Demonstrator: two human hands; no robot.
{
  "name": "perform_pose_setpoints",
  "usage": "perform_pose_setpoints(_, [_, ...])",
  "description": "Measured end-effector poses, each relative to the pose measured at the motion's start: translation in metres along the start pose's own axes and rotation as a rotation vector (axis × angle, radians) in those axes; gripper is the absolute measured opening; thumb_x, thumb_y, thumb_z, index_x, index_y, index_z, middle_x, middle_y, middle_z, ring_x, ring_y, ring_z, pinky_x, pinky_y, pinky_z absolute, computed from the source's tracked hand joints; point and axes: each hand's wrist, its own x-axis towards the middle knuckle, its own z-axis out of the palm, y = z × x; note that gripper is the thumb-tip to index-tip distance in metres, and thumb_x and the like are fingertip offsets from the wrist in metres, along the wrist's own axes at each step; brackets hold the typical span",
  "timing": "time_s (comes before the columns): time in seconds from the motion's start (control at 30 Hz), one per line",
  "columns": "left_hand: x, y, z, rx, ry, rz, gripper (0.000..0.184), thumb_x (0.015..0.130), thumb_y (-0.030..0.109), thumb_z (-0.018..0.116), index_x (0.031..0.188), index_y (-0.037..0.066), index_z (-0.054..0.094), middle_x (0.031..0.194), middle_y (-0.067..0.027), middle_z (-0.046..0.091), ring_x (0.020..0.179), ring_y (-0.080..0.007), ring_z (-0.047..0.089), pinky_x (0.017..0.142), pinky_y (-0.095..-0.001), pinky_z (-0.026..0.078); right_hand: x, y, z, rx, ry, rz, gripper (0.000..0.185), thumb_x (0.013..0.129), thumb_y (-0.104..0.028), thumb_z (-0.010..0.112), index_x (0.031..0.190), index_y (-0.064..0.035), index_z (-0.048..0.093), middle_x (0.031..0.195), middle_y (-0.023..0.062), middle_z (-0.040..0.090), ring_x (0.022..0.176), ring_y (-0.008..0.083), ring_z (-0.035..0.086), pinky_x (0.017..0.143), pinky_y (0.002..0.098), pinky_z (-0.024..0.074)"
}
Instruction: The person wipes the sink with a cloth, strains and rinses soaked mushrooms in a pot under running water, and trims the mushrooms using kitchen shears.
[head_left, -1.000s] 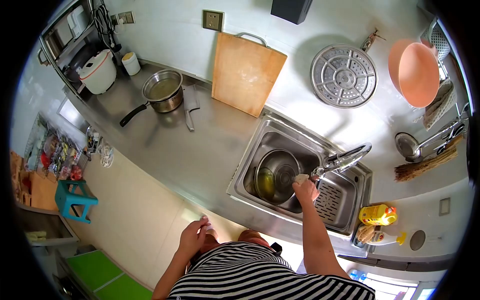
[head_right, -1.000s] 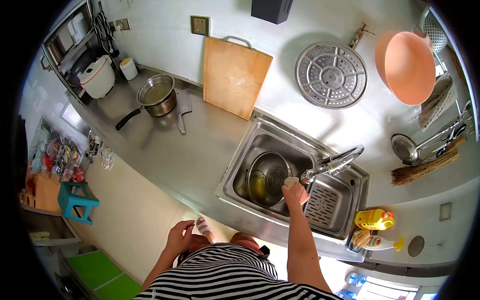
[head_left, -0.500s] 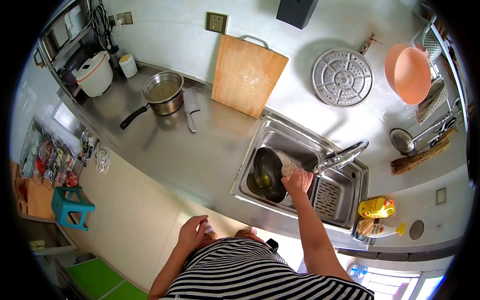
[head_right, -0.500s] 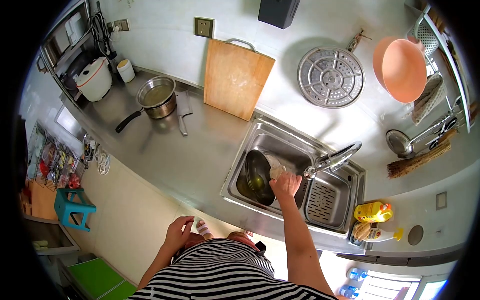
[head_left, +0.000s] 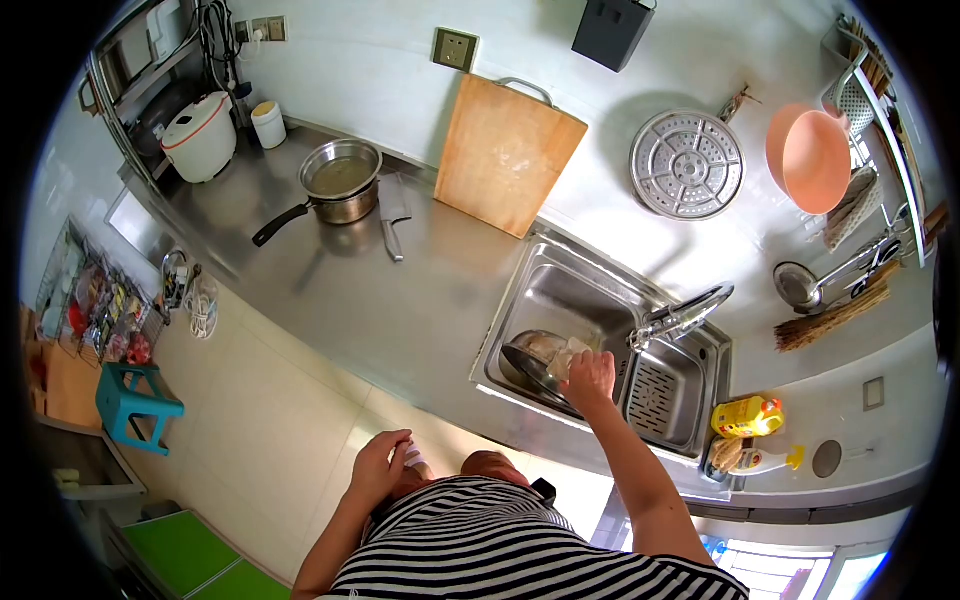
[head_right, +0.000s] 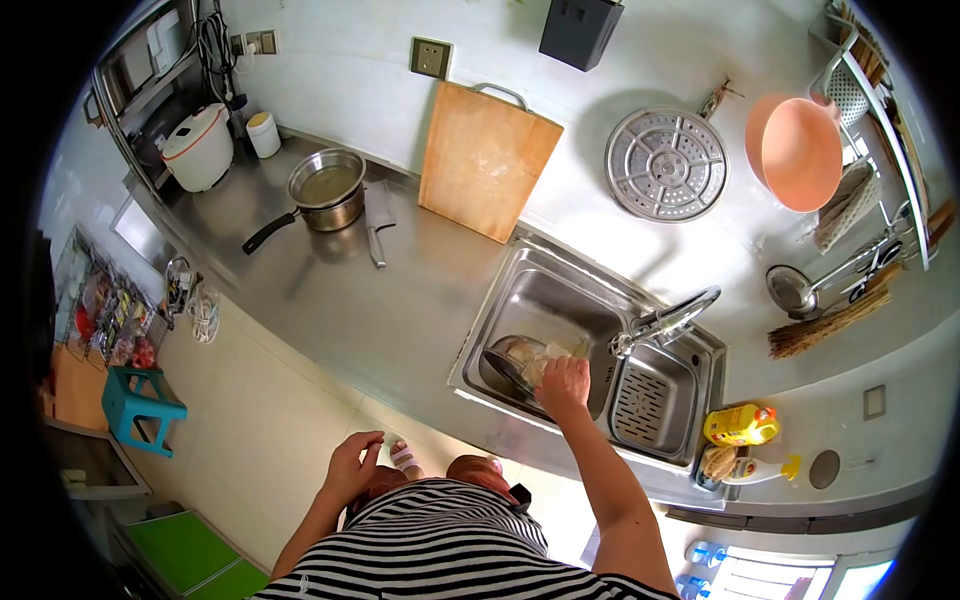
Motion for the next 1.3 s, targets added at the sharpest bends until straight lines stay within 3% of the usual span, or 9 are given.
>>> perform_pose_setpoints(0.23, [-0.022, -0.002, -0.001, 0.035, 0.000, -0.007, 0.018, 0.087, 0.009, 0.055, 0.102, 0.002, 0.063, 0.095, -0.0145, 0.066, 0.087, -0.0296, 0.064, 0.078, -0.0351, 0.051, -0.020, -0.004, -0.005, 0.011, 0.016, -0.147, 0.035, 0.060, -0.032, 0.072, 0.084, -0.0079, 0.062, 0.084, 0.0075, 0.057, 0.086, 0.0223, 0.054, 0.086, 0.0375, 0.0350])
perform_pose_setpoints(0.47, [-0.063, 0.018, 0.030, 0.003, 0.211, -0.103, 0.019, 0.086, 0.007, 0.058, 0.103, 0.000, 0.063, 0.095, -0.0153, 0.065, 0.086, -0.0264, 0.065, 0.077, -0.0333, 0.052, -0.007, 0.023, -0.008, -0.087, -0.045, -0.210, 0.040, 0.066, -0.039, 0.069, 0.090, -0.0072, 0.063, 0.092, 0.0087, 0.061, 0.094, 0.0233, 0.056, 0.084, 0.0386, 0.0351])
perform_pose_setpoints(0.63, [-0.100, 0.030, 0.073, 0.018, 0.259, -0.136, 0.020, 0.086, 0.011, 0.055, 0.103, 0.003, 0.063, 0.098, -0.0155, 0.065, 0.090, -0.0313, 0.063, 0.080, -0.0368, 0.050, 0.017, 0.055, -0.037, -0.013, -0.158, -0.162, 0.045, 0.059, -0.043, 0.070, 0.086, -0.0082, 0.064, 0.086, 0.0090, 0.063, 0.084, 0.0239, 0.061, 0.086, 0.0376, 0.0370])
perform_pose_setpoints(0.7, [-0.111, 0.040, 0.084, 0.071, 0.232, -0.168, 0.020, 0.087, 0.012, 0.056, 0.102, 0.002, 0.063, 0.097, -0.0157, 0.065, 0.089, -0.0322, 0.062, 0.079, -0.0373, 0.050, 0.033, 0.070, -0.042, -0.010, -0.076, -0.193, 0.045, 0.060, -0.046, 0.068, 0.084, -0.0077, 0.066, 0.082, 0.0100, 0.064, 0.080, 0.0254, 0.063, 0.084, 0.0385, 0.0389])
perform_pose_setpoints(0.97, [-0.159, 0.053, 0.104, 0.032, 0.247, -0.288, 0.020, 0.088, 0.014, 0.055, 0.103, 0.003, 0.064, 0.098, -0.0150, 0.065, 0.088, -0.0313, 0.062, 0.078, -0.0363, 0.051, 0.087, 0.102, -0.110, 0.121, -0.087, 0.075, 0.051, 0.062, -0.049, 0.064, 0.080, -0.0009, 0.069, 0.081, 0.0172, 0.068, 0.080, 0.0311, 0.067, 0.074, 0.0392, 0.0509])
perform_pose_setpoints(1.0, [-0.162, 0.047, 0.106, 0.028, 0.269, -0.274, 0.020, 0.088, 0.014, 0.055, 0.103, 0.003, 0.064, 0.098, -0.0148, 0.065, 0.088, -0.0307, 0.063, 0.078, -0.0359, 0.051, 0.086, 0.101, -0.126, 0.111, -0.086, 0.107, 0.046, 0.064, -0.045, 0.063, 0.082, -0.0028, 0.070, 0.084, 0.0159, 0.069, 0.080, 0.0282, 0.067, 0.076, 0.0368, 0.0493])
perform_pose_setpoints(1.1, [-0.167, 0.037, 0.099, 0.003, 0.306, -0.242, 0.021, 0.087, 0.013, 0.056, 0.103, 0.002, 0.064, 0.098, -0.0145, 0.065, 0.089, -0.0294, 0.063, 0.079, -0.0351, 0.050, 0.088, 0.104, -0.144, 0.130, 0.036, 0.181, 0.047, 0.063, -0.044, 0.064, 0.084, -0.0019, 0.070, 0.086, 0.0182, 0.068, 0.083, 0.0307, 0.067, 0.076, 0.0387, 0.0507])
perform_pose_setpoints(1.3, [-0.172, 0.026, 0.048, 0.010, 0.341, -0.192, 0.020, 0.087, 0.013, 0.056, 0.102, 0.002, 0.065, 0.097, -0.0148, 0.066, 0.090, -0.0291, 0.063, 0.079, -0.0351, 0.050, 0.084, 0.089, -0.142, 0.390, 0.162, 0.346, 0.061, 0.063, -0.049, 0.065, 0.082, 0.0094, 0.066, 0.087, 0.0284, 0.065, 0.087, 0.0371, 0.065, 0.076, 0.0424, 0.0511])
